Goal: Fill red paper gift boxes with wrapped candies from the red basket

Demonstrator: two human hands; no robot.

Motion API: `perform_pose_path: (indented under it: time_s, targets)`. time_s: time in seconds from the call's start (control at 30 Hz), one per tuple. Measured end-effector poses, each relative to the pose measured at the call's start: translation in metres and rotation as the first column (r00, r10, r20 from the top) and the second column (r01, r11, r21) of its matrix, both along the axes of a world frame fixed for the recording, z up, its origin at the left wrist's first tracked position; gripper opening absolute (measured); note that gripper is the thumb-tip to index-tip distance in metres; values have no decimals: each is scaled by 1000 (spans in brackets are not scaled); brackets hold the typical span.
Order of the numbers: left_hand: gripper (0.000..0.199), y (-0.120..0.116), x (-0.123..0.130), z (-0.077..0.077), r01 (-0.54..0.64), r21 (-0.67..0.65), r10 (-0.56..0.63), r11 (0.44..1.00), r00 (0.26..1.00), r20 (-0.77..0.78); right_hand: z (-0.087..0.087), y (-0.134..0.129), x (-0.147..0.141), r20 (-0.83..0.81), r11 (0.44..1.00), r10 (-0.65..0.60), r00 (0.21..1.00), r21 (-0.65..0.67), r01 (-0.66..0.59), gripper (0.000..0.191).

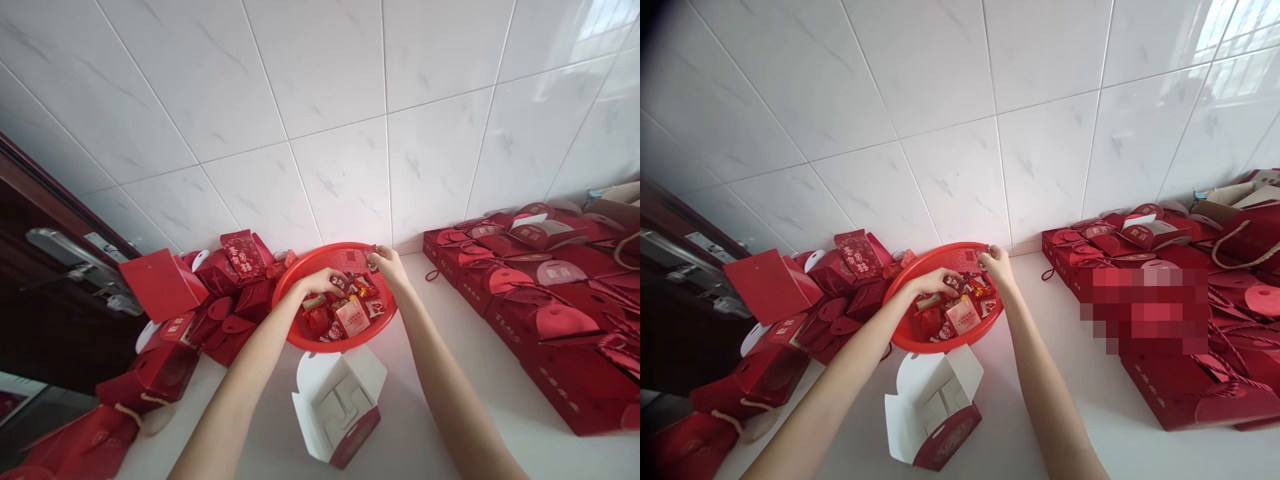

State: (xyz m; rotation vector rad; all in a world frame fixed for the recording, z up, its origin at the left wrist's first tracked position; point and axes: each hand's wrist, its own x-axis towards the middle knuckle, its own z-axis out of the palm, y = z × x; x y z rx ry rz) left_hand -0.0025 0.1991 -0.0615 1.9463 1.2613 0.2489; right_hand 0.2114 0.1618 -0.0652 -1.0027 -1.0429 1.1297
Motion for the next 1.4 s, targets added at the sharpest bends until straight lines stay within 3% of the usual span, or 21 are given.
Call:
perform_pose_path:
  time_s: [0.17,0.33,0.6,0.7,0.83,0.9,1.03,1.17,1.23,1.3,1.4]
  targets:
    - [51,-2,-5,6,-84,32,74,996,971,225,-1,1,0,6,1000,18,1000,14,-18,16]
    - [52,-4,-8,9,-148,29,129,989,931,341,0,-1,-1,1,999,21,1000,24,-22,15]
    - [49,-6,-4,6,-211,196,182,958,971,155,-2,0,-1,6,999,23,1000,34,-23,20]
    - [41,-13,7,5,-102,144,98,984,995,35,-3,1,0,13,999,26,1000,36,-27,19]
    - [62,-23,21,1,110,25,-101,994,968,-231,-5,3,1,19,999,32,999,30,-33,16]
    - [68,-24,24,-2,147,12,-139,989,959,-248,-5,4,1,19,999,34,999,29,-34,15]
    - [55,-21,20,-5,131,-80,-147,988,957,-252,-6,4,0,16,999,38,999,22,-38,16]
    - [42,-18,15,1,175,-59,-182,983,975,-125,-5,3,0,9,999,33,999,19,-34,16]
    - [41,-16,13,5,113,23,-113,993,993,-17,-5,3,0,5,999,34,999,18,-34,17]
    - [41,-13,9,6,-24,129,14,991,997,77,-4,3,0,1,999,32,999,17,-33,16]
    - [43,-5,0,2,-208,268,180,941,976,127,-3,2,0,-7,1000,25,1000,16,-25,15]
